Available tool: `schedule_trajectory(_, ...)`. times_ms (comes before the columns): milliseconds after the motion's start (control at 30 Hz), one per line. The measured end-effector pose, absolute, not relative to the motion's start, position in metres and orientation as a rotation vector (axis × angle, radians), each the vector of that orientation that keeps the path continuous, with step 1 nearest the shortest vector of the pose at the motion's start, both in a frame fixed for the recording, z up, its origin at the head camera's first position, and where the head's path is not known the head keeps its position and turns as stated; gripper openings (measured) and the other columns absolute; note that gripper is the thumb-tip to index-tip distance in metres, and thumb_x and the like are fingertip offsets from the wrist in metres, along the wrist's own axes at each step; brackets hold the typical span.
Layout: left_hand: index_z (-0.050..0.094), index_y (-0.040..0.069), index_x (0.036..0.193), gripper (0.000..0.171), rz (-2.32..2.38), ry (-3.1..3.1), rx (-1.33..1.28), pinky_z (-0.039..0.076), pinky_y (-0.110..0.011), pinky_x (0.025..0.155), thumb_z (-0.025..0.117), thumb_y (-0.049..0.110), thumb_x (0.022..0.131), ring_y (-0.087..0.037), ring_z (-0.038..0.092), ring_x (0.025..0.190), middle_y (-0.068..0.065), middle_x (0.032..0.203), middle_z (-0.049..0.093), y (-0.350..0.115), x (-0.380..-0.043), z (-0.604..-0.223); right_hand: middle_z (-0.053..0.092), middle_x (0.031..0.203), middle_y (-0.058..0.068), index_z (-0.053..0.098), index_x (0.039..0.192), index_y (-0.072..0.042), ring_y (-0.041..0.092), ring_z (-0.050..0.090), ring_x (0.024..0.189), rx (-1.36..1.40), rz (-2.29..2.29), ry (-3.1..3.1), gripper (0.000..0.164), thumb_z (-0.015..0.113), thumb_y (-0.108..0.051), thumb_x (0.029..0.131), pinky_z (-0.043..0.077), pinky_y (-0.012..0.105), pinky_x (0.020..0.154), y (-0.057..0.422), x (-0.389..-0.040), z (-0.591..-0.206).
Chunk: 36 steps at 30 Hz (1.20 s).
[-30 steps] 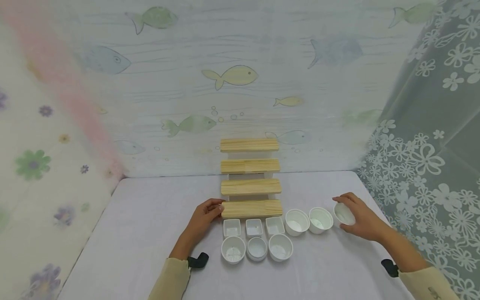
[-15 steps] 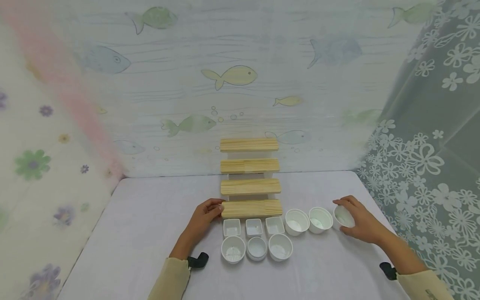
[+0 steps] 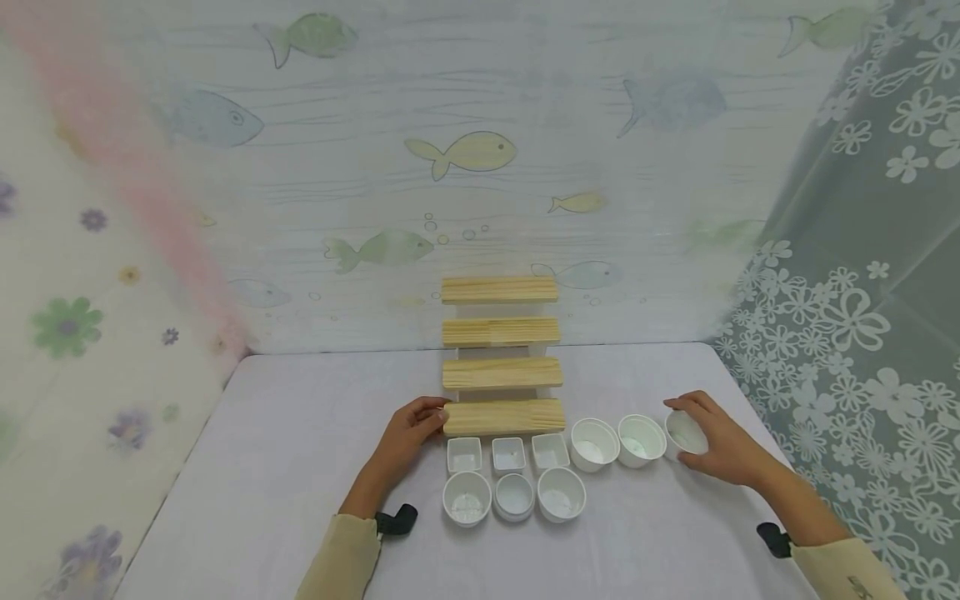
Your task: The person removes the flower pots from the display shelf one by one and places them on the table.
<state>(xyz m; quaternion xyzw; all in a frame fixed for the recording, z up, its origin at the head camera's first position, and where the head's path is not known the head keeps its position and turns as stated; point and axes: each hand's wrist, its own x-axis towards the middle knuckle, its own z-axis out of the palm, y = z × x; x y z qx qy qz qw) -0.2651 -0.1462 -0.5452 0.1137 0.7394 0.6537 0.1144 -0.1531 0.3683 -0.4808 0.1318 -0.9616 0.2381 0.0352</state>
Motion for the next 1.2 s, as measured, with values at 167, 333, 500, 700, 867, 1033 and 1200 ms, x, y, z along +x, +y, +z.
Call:
schedule_trajectory(167, 0.068, 0.007, 0.133, 0.034, 1.915, 2.179, 0.329, 0.058, -0.027, 0.08, 0.071, 0.026, 0.104, -0.018, 0.07, 0.099, -0.009, 0.115, 0.074, -0.146, -0.265, -0.545, 0.05, 0.137, 0.017, 0.054, 0.144, 0.001, 0.045, 0.053, 0.129, 0.406, 0.751, -2.965, 0.079, 0.091, -0.003, 0.075, 0.046, 0.067, 0.106, 0.369, -0.155, -0.483)
schedule_trajectory(333, 0.067, 0.005, 0.135, 0.038, 1.91, 2.174, 0.326, 0.057, -0.027, 0.082, 0.071, 0.027, 0.104, -0.018, 0.069, 0.1, -0.011, 0.116, 0.073, -0.146, -0.265, -0.545, 0.048, 0.138, 0.018, 0.053, 0.145, 0.001, 0.046, 0.052, 0.13, 0.396, 0.766, -2.978, 0.08, 0.091, -0.003, 0.075, 0.046, 0.068, 0.107, 0.368, -0.156, -0.482)
schedule_trajectory(500, 0.067, 0.005, 0.134, 0.037, 1.917, 2.167, 0.311, 0.057, -0.027, 0.081, 0.072, 0.026, 0.104, -0.018, 0.069, 0.099, -0.011, 0.115, 0.073, -0.145, -0.265, -0.544, 0.048, 0.139, 0.02, 0.052, 0.147, 0.0, 0.048, 0.052, 0.13, 0.374, 0.779, -2.99, 0.081, 0.092, -0.006, 0.076, 0.045, 0.069, 0.107, 0.367, -0.155, -0.479)
schedule_trajectory(700, 0.068, 0.005, 0.133, 0.036, 1.908, 2.177, 0.297, 0.057, -0.028, 0.081, 0.071, 0.026, 0.104, -0.017, 0.069, 0.097, -0.01, 0.114, 0.074, -0.144, -0.262, -0.543, 0.049, 0.141, 0.021, 0.05, 0.149, -0.002, 0.048, 0.049, 0.13, 0.387, 0.779, -2.99, 0.083, 0.091, -0.012, 0.077, 0.046, 0.072, 0.103, 0.37, -0.149, -0.477)
schedule_trajectory(867, 0.069, 0.006, 0.132, 0.034, 1.888, 2.195, 0.296, 0.058, -0.028, 0.08, 0.071, 0.025, 0.105, -0.018, 0.069, 0.095, -0.01, 0.11, 0.073, -0.146, -0.261, -0.539, 0.049, 0.142, 0.017, 0.05, 0.148, -0.006, 0.044, 0.047, 0.127, 0.439, 0.747, -2.947, 0.084, 0.094, -0.018, 0.077, 0.047, 0.072, 0.098, 0.372, -0.144, -0.471)
schedule_trajectory(1033, 0.07, 0.008, 0.131, 0.032, 1.835, 2.247, 0.296, 0.059, -0.029, 0.081, 0.071, 0.026, 0.104, -0.018, 0.071, 0.096, -0.009, 0.111, 0.075, -0.148, -0.262, -0.537, 0.05, 0.143, 0.015, 0.051, 0.147, -0.007, 0.044, 0.048, 0.127, 0.525, 0.707, -2.869, 0.086, 0.096, -0.016, 0.074, 0.046, 0.072, 0.096, 0.375, -0.14, -0.464)
schedule_trajectory(1200, 0.069, 0.009, 0.132, 0.033, 1.731, 2.314, 0.304, 0.06, -0.032, 0.085, 0.071, 0.026, 0.104, -0.019, 0.072, 0.098, -0.009, 0.112, 0.074, -0.158, -0.257, -0.526, 0.05, 0.143, 0.014, 0.051, 0.148, -0.008, 0.044, 0.047, 0.128, 0.556, 0.669, -2.825, 0.09, 0.097, -0.012, 0.071, 0.045, 0.071, 0.095, 0.376, -0.137, -0.457)
